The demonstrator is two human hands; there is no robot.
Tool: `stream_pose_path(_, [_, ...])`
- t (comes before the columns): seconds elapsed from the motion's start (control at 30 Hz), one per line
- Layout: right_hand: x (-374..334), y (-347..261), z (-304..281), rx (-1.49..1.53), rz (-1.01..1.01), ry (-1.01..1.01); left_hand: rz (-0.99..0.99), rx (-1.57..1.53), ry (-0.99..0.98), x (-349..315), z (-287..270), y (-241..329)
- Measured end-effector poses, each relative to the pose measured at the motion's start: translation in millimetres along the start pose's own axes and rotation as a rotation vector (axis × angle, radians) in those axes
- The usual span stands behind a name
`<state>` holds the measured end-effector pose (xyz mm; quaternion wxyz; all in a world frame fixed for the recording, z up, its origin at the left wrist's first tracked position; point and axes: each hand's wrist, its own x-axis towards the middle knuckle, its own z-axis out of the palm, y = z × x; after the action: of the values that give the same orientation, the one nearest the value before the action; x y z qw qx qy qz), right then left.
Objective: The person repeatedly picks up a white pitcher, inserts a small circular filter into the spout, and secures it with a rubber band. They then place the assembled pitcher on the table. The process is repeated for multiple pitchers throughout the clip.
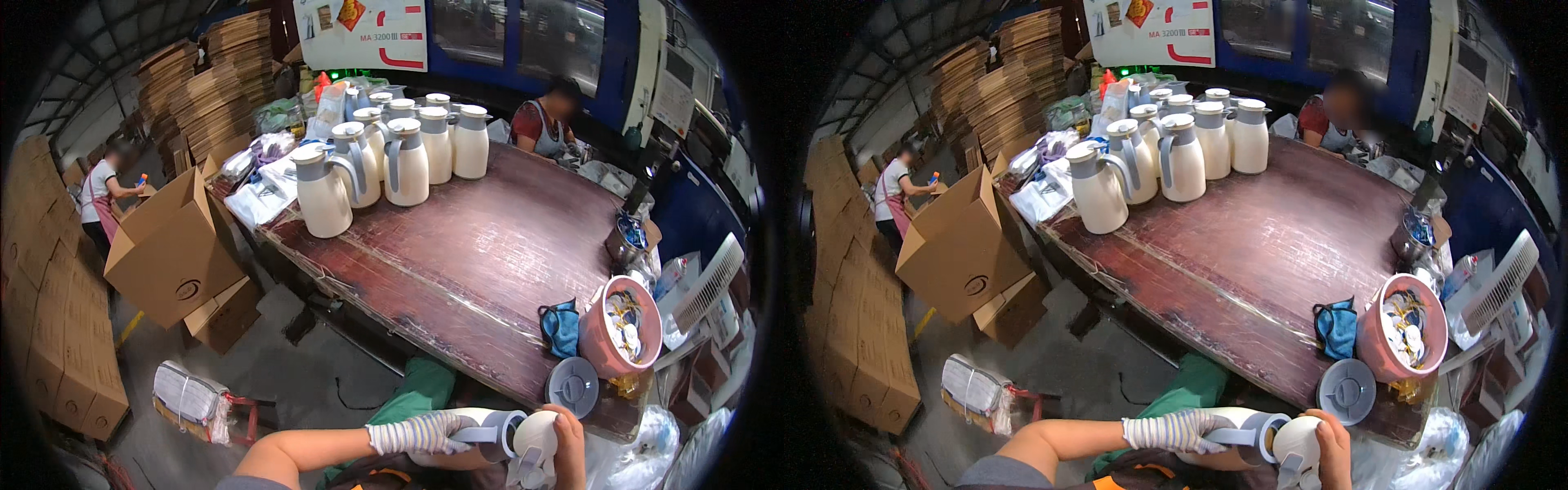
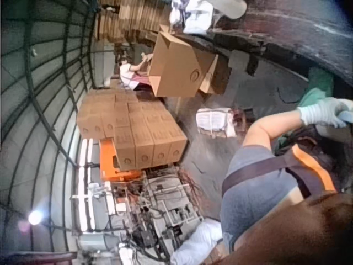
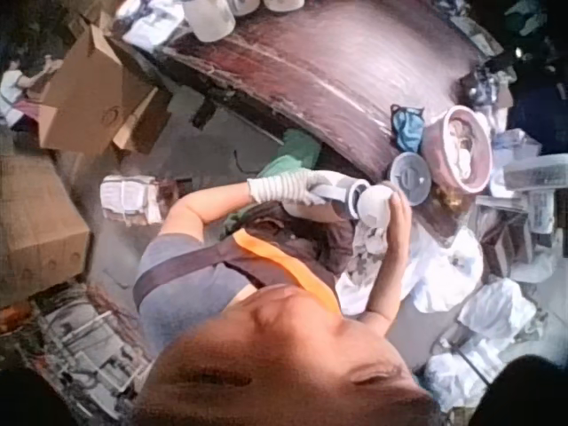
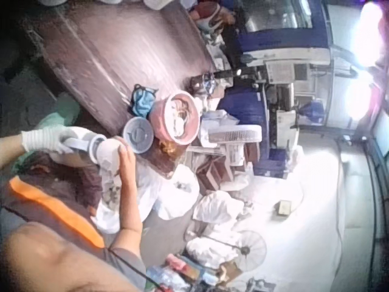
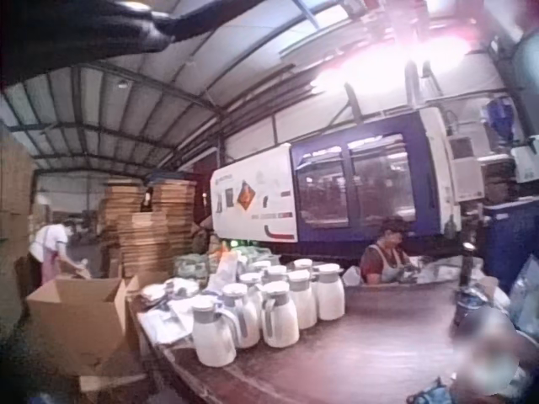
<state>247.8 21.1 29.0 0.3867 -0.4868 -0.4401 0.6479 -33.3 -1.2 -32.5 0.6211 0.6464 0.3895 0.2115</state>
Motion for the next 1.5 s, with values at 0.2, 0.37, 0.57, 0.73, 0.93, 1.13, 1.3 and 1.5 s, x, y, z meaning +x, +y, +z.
stream_pose_path(0.2, [20.5,9.5,13.8,-0.325,-0.043,-0.077,-0.002,-0.110,-0.081,-0.2,-8.7,-17.0])
stream_pose_path(0.37, [19.7,12.9,17.3,-0.625,-0.304,-0.107,0.027,-0.081,0.010,-5.3,-12.4,-11.8])
stream_pose_path(0.57, [10.3,13.4,29.6,-0.770,-0.242,-0.159,0.039,0.202,0.057,-4.7,0.2,-6.1])
stream_pose_path(0.73, [17.3,-4.9,9.1,-0.762,-0.243,-0.414,-0.090,0.154,0.002,-10.9,0.7,14.8])
stream_pose_path(0.93, [8.9,-21.3,13.7,-1.030,-0.162,-0.356,-0.081,0.218,0.087,-9.1,21.8,26.2])
stream_pose_path(1.13, [4.6,3.2,32.8,-1.147,-0.238,-0.074,-0.037,0.212,0.180,4.7,66.5,7.8])
stream_pose_path(1.3, [-7.0,7.9,36.6,-1.119,-0.504,-0.022,-0.083,0.361,0.058,-4.3,38.1,7.8])
stream_pose_path(1.5, [-1.7,21.4,39.3,-1.067,-0.648,-0.026,-0.071,0.225,0.104,-5.5,-1.8,18.6])
